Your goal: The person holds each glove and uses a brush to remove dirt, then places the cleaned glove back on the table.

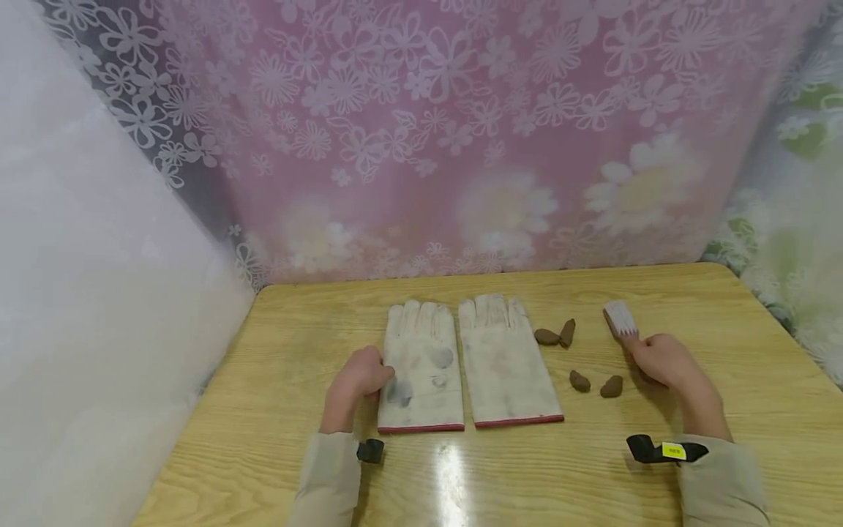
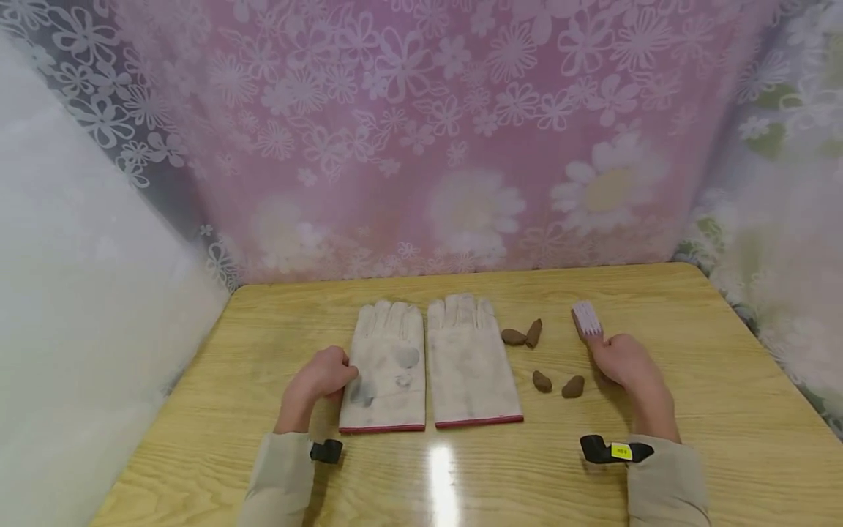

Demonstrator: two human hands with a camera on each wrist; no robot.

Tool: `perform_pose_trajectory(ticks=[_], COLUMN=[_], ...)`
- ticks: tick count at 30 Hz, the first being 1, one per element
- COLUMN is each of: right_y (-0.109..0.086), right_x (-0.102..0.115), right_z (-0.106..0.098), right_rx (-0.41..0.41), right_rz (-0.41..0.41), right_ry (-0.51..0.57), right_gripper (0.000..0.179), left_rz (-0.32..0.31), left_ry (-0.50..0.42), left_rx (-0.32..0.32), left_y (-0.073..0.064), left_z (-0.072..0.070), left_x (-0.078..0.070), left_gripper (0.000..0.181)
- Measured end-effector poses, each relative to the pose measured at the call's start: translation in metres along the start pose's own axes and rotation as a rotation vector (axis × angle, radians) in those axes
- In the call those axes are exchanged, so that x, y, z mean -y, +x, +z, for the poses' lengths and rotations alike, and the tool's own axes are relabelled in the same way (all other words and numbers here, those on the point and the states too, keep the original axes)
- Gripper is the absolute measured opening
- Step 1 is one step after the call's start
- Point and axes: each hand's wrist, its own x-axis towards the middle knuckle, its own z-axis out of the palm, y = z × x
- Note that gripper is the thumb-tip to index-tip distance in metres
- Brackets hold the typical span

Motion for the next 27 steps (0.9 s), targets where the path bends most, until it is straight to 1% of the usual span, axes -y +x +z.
perform_pose_trajectory(ticks=[3, 5, 8, 11, 15, 21, 24, 27], right_y=[-0.002, -0.004, -0.008, -0.009, -0.007, -0.004, -0.005, -0.006], right_x=[0.001, 0.003, 0.008, 0.014, 0.02, 0.019, 0.014, 0.008], right_z=[-0.001, -0.002, -0.005, -0.006, -0.003, -0.002, 0.002, 0.007], right_rx=[0.02, 0.009, -0.031, -0.047, -0.044, -0.051, -0.032, -0.019], right_rz=[0.0, -0.008, -0.009, 0.03, 0.078, 0.057, 0.044, 0.038], right_ry=[-0.01, -0.042, -0.117, -0.177, -0.22, -0.224, -0.21, -0.193], right_gripper=[0.052, 0.046, 0.04, 0.038, 0.035, 0.038, 0.039, 0.04], left_rz=[0.012, 0.011, 0.004, -0.014, -0.034, -0.03, -0.032, -0.034], left_ry=[0.01, 0.016, 0.026, 0.028, 0.038, 0.042, 0.039, 0.039], left_rx=[-0.009, -0.015, -0.022, -0.022, -0.023, -0.025, -0.015, -0.024], left_y=[0.001, 0.001, 0.001, -0.002, -0.005, -0.006, -0.007, -0.006], left_z=[0.001, 0.0, 0.0, -0.001, -0.003, 0.0, 0.003, 0.006], left_x=[0.0, -0.001, -0.002, -0.002, -0.001, 0.002, 0.004, 0.004], left_gripper=[0.029, 0.025, 0.02, 0.016, 0.016, 0.028, 0.027, 0.028])
